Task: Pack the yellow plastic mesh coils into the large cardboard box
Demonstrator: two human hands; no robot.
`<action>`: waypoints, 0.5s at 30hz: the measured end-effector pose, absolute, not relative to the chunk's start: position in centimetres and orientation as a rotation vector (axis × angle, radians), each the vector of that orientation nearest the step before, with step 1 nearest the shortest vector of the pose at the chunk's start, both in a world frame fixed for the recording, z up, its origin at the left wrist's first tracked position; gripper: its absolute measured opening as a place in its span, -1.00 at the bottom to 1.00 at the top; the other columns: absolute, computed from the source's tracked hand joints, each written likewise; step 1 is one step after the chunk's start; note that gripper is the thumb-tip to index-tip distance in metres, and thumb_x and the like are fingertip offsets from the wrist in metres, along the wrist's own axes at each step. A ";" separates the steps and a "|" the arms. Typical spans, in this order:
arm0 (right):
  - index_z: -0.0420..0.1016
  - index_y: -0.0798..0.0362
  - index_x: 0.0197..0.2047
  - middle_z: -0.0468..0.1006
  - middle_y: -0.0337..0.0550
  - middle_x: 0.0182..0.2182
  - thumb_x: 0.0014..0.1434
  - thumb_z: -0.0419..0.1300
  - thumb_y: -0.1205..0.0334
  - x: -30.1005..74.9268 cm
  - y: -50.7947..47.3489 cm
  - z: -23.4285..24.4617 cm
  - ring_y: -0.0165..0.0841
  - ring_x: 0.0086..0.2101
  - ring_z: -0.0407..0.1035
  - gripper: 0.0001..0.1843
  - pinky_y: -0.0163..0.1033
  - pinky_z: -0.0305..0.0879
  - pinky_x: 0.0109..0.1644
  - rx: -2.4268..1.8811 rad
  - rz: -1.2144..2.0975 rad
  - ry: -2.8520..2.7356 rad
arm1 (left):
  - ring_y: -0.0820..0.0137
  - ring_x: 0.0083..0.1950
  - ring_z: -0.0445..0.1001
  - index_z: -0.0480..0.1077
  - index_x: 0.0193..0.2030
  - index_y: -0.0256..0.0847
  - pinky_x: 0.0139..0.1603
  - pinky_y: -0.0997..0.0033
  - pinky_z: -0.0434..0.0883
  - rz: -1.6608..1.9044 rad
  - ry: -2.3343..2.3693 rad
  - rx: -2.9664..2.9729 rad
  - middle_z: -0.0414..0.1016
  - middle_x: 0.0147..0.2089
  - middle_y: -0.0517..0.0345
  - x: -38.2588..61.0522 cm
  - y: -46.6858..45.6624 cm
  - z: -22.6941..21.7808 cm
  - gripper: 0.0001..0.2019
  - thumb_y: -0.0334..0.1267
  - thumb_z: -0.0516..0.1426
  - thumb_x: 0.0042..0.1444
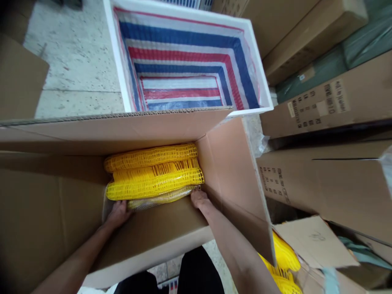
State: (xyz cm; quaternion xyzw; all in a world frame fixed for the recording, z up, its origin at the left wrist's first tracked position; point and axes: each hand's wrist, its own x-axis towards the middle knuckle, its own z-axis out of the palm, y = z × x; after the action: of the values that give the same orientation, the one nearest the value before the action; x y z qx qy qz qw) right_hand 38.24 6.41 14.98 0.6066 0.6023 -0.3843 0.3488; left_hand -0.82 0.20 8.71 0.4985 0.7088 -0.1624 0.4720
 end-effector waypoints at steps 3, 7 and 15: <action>0.59 0.23 0.21 0.65 0.31 0.14 0.25 0.13 0.47 37.4 6.5 19.1 -0.04 0.15 0.57 -0.52 -0.03 0.47 0.24 1.578 -1.063 1.567 | -0.08 0.33 0.51 0.43 0.15 -0.37 0.42 0.01 0.37 -0.307 1.696 1.155 0.57 0.23 -0.36 -0.8 0.2 11.9 -0.49 -0.20 0.17 0.06; 0.51 0.10 0.30 0.65 0.16 0.17 0.38 0.09 0.29 35.7 5.2 27.2 -0.10 0.19 0.53 -0.53 -0.05 0.43 0.27 1.722 -1.153 1.730 | 0.02 0.31 0.57 0.46 0.13 -0.35 0.40 0.08 0.42 -0.159 1.691 1.109 0.63 0.23 -0.31 -0.4 0.8 18.1 -0.50 -0.10 0.13 0.11; 0.65 -0.04 -0.04 0.71 -0.13 -0.26 0.40 -0.01 0.17 33.1 -10.9 42.3 -0.27 -0.23 0.57 -0.63 -0.24 0.44 -0.10 2.673 -1.577 1.542 | -0.07 0.12 0.69 0.56 -0.12 -0.13 0.25 0.00 0.58 0.050 1.586 1.210 0.76 0.01 -0.13 0.8 -1.4 32.4 -0.47 0.21 0.16 -0.08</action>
State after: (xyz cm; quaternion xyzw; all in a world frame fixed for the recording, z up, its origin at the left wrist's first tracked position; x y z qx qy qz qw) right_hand 33.08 -10.93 42.30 0.7613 0.4391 -0.4491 -0.1610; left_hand 0.75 -1.35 32.36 0.5097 0.6678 0.0210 0.5420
